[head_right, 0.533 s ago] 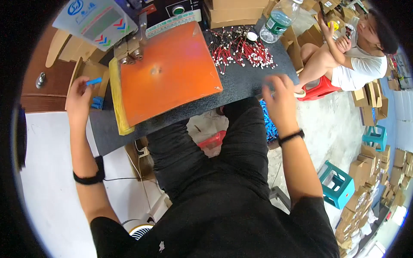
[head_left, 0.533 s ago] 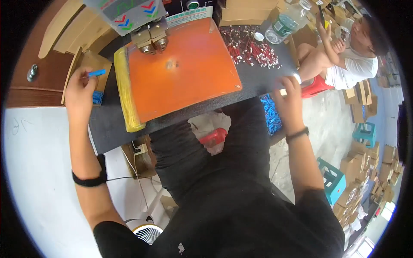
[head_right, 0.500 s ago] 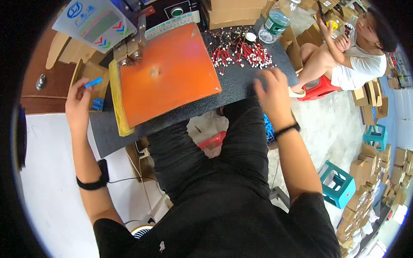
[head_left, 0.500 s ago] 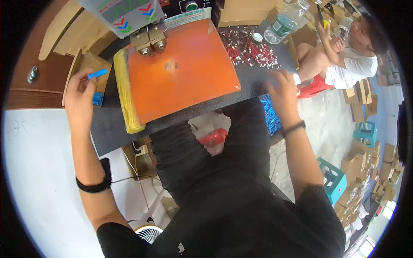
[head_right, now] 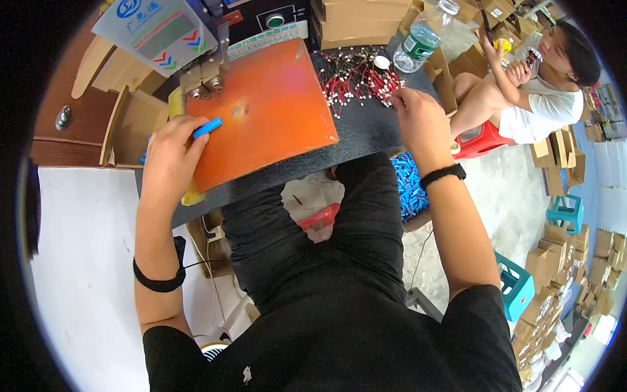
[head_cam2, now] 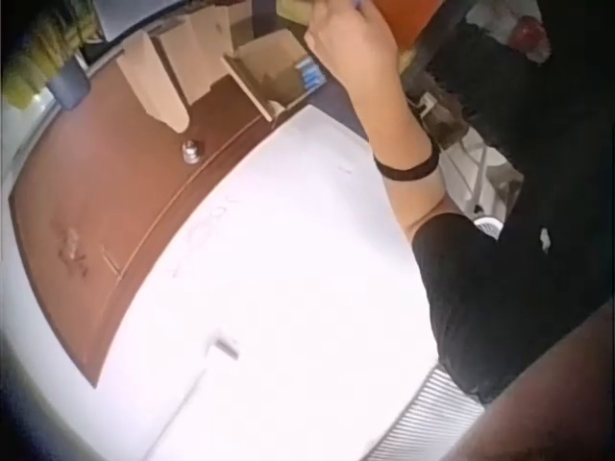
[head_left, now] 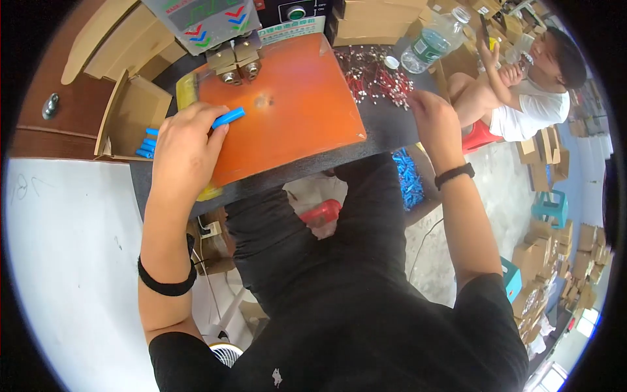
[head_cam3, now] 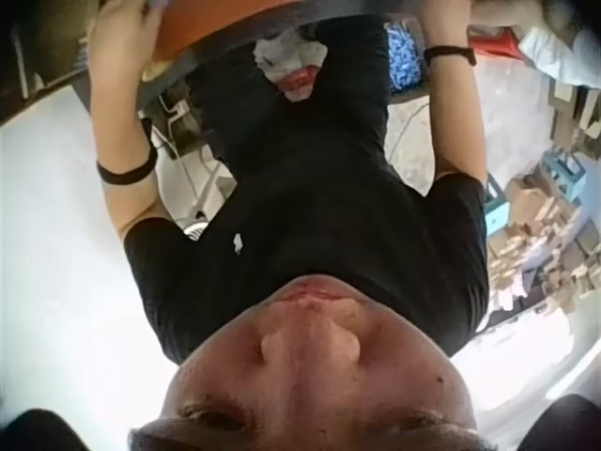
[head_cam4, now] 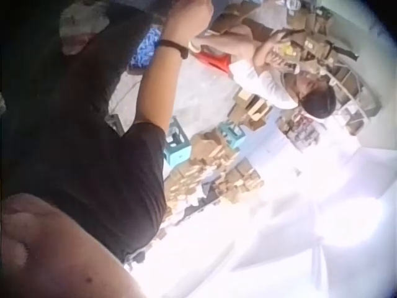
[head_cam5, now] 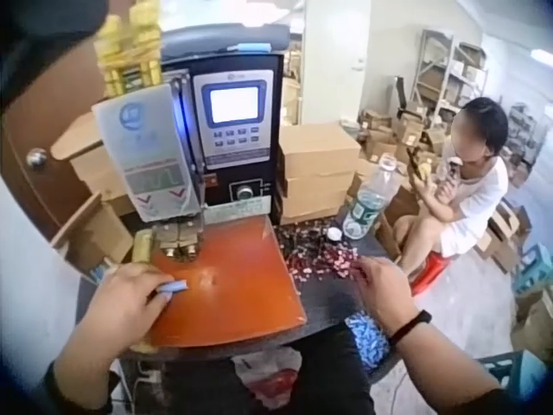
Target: The person picks up a battery and a wire, positions them under a spot welder, and welds the wire to the battery terminal. This process is repeated for several batteries and wires.
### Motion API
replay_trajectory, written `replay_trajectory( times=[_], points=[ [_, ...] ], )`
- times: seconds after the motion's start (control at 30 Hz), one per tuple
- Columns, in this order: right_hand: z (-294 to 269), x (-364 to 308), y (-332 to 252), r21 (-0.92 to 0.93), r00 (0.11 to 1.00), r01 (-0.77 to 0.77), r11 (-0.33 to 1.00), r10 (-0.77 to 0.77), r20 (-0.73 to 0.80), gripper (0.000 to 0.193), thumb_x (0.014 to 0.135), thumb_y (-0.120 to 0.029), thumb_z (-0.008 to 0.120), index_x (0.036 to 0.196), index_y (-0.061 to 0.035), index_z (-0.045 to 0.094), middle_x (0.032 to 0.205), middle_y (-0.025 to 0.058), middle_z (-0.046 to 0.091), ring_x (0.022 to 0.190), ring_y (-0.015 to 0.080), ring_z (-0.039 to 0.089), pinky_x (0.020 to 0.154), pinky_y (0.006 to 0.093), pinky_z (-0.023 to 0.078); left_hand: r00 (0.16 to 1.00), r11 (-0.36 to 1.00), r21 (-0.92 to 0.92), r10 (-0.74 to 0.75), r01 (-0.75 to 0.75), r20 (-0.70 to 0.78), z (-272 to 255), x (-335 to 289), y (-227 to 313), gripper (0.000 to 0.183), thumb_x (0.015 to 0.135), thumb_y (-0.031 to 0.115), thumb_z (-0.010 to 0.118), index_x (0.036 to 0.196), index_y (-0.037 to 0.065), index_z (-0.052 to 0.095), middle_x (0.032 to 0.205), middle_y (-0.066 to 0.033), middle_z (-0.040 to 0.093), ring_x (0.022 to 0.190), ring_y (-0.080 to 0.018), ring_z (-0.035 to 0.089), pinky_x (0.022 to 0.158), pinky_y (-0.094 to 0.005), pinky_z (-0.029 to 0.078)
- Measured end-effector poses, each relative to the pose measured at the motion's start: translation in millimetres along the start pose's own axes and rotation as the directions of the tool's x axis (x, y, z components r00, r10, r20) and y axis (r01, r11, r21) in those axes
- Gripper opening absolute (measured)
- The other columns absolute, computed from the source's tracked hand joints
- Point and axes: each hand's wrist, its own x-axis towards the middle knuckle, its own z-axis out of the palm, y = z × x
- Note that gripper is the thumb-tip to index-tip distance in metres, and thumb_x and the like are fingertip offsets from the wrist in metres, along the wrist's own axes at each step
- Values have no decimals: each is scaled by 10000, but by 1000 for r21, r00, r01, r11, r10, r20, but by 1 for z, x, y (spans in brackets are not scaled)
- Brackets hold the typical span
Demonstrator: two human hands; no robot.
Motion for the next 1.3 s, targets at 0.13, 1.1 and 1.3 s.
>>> replay_trajectory(
  times=[0.13, 1.1, 1.3],
  points=[
    [2, 0, 9, 210, 1000, -24, 977, 24, 2, 162, 912, -124, 650, 1041, -27, 669, 949, 166, 697, 892, 280, 673, 782, 364, 519, 1000, 998, -59, -16, 15, -14, 7, 3, 3, 186, 860, 118, 671, 1033, 50, 686, 968, -115, 676, 894, -320, 633, 833, -422, 465],
    [13, -13, -103, 997, 990, 1, 74, -139, 9, 171, 825, 104, 549, 960, 3, 574, 943, 85, 578, 821, 131, 544, 735, 249, 456, 922, 695, -688, -374, 208, -99, 54, 14, 24, 299, 847, 86, 720, 1104, -48, 648, 916, -109, 686, 811, -171, 649, 752, -297, 522],
    [24, -4, -109, 991, 971, 87, 105, -232, -61, 176, 801, 133, 546, 931, 18, 581, 922, 84, 581, 806, 138, 541, 719, 252, 457, 915, 726, -625, -401, 287, -45, 55, 18, 21, 346, 873, 122, 712, 1149, -68, 627, 860, -53, 665, 772, -115, 590, 739, -256, 484]
  ],
)
